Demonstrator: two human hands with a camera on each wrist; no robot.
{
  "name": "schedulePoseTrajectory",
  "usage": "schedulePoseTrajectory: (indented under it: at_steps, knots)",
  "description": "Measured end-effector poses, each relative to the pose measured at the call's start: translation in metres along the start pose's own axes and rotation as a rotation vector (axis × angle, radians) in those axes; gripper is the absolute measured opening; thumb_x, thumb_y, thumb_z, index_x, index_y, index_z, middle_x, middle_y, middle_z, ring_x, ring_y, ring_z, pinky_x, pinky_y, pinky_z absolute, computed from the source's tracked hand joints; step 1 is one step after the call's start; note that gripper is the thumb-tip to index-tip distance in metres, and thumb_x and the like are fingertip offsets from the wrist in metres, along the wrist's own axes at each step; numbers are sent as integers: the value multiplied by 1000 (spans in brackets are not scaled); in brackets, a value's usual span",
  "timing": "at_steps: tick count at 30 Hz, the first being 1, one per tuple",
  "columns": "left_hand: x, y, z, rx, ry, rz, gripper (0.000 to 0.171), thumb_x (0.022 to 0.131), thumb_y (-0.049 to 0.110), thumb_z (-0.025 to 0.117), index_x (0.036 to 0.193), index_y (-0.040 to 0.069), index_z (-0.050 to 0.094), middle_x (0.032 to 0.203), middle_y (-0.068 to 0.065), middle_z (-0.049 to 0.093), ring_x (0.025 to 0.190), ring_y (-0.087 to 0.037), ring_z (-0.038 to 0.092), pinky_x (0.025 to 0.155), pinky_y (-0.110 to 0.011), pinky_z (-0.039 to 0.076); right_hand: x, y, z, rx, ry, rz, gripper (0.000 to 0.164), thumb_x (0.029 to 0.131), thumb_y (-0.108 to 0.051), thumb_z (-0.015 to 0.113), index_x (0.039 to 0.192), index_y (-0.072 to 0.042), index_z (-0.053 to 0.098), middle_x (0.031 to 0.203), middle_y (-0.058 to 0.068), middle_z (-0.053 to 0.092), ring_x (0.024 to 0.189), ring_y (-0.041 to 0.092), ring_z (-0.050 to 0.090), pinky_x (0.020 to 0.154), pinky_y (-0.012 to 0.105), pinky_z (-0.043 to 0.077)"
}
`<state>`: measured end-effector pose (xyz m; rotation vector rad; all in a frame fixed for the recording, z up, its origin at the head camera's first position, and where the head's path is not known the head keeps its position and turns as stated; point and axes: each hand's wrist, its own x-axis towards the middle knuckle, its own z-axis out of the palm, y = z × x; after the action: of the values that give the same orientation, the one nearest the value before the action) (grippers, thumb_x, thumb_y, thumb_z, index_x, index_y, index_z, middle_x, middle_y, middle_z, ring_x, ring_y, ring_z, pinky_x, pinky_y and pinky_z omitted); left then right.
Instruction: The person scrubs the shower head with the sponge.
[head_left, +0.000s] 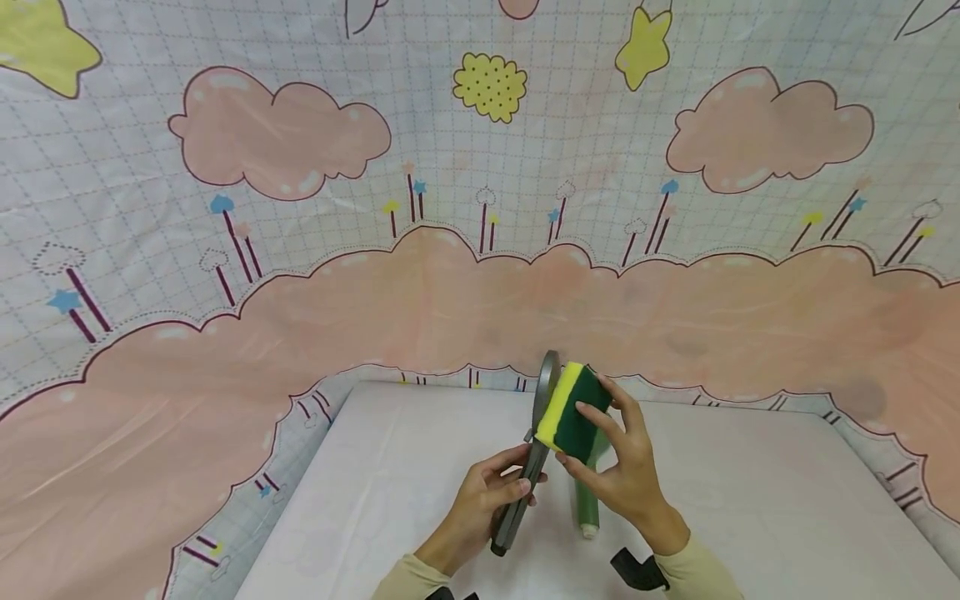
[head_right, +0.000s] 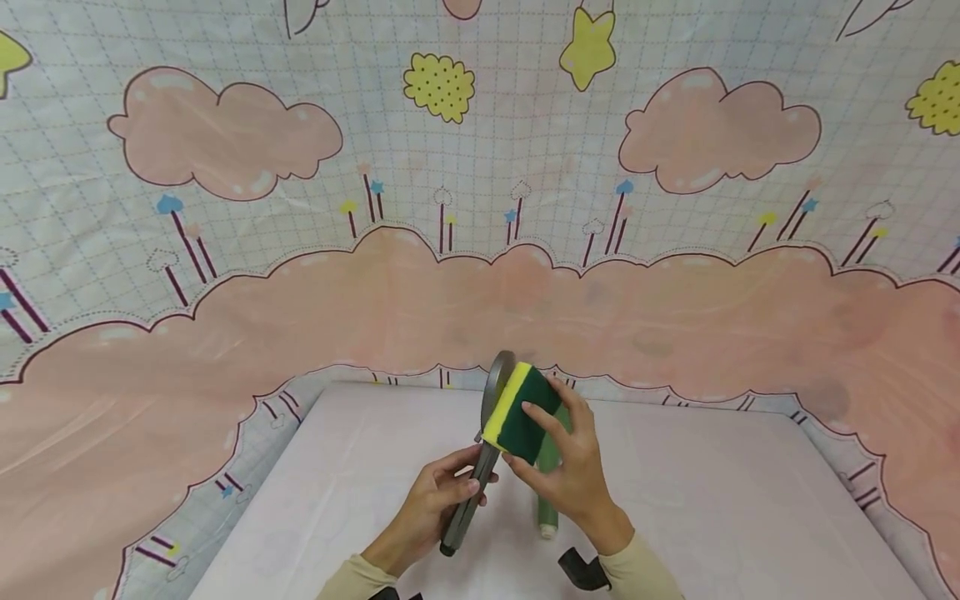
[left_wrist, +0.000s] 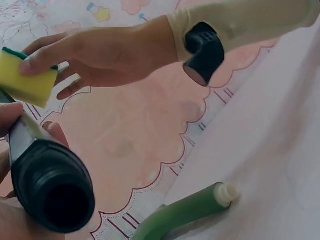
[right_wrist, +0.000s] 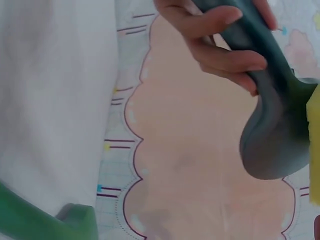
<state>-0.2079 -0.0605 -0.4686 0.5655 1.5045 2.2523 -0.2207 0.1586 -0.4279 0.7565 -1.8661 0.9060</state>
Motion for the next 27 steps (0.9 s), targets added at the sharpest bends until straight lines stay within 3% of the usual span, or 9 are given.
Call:
schedulePoseTrajectory:
  at_steps: [5,10,14,17,20,24,27]
  knots:
    - [1,4,1,-36,16,-8,54,97,8,58,147,-1,40,124,-5,64,107,-12,65,87,-26,54,-5,-2,1,-29,-21,-23,60,87,-58,64,123,-10,65,144,28,44,132,29,43,112,16,29]
    - [2,5,2,-62,17,-2,57,97,6,57,149,-3,35,130,-6,60,109,-11,64,92,-27,53,-12,-4,0,-92,-86,10,59,87,-63,60,124,-17,66,145,23,45,133,28,42,111,18,32]
    - [2,6,3,-69,26,18,61,97,4,57,151,-6,28,142,-8,49,117,-11,60,96,-28,52,-16,-5,-1,-135,-158,55,60,86,-67,56,125,-21,65,147,20,43,134,28,41,102,40,49]
    - [2,6,4,-57,37,23,61,98,5,57,151,-6,28,147,-12,44,120,-10,56,99,-28,50,-18,-5,-2,-149,-181,63,61,86,-68,55,125,-22,65,147,21,44,133,29,41,93,53,53]
    - [3,5,4,-40,38,22,60,98,5,56,151,-5,28,150,-14,40,121,-10,53,102,-27,48,-20,-3,-1,-146,-177,41,59,87,-67,56,124,-22,65,146,21,45,133,29,42,101,44,49]
    - [3,5,5,-30,40,18,61,99,7,55,152,-5,28,151,-17,39,120,-9,52,101,-24,47,-23,-2,0,-121,-158,-12,57,87,-64,59,124,-21,66,146,20,46,133,29,42,113,23,29]
    - [2,5,5,-28,44,17,61,99,11,56,152,-4,28,152,-19,37,121,-9,52,101,-22,47,-25,-1,0,-104,-157,-40,56,88,-63,59,124,-20,66,145,21,47,134,30,41,115,20,21]
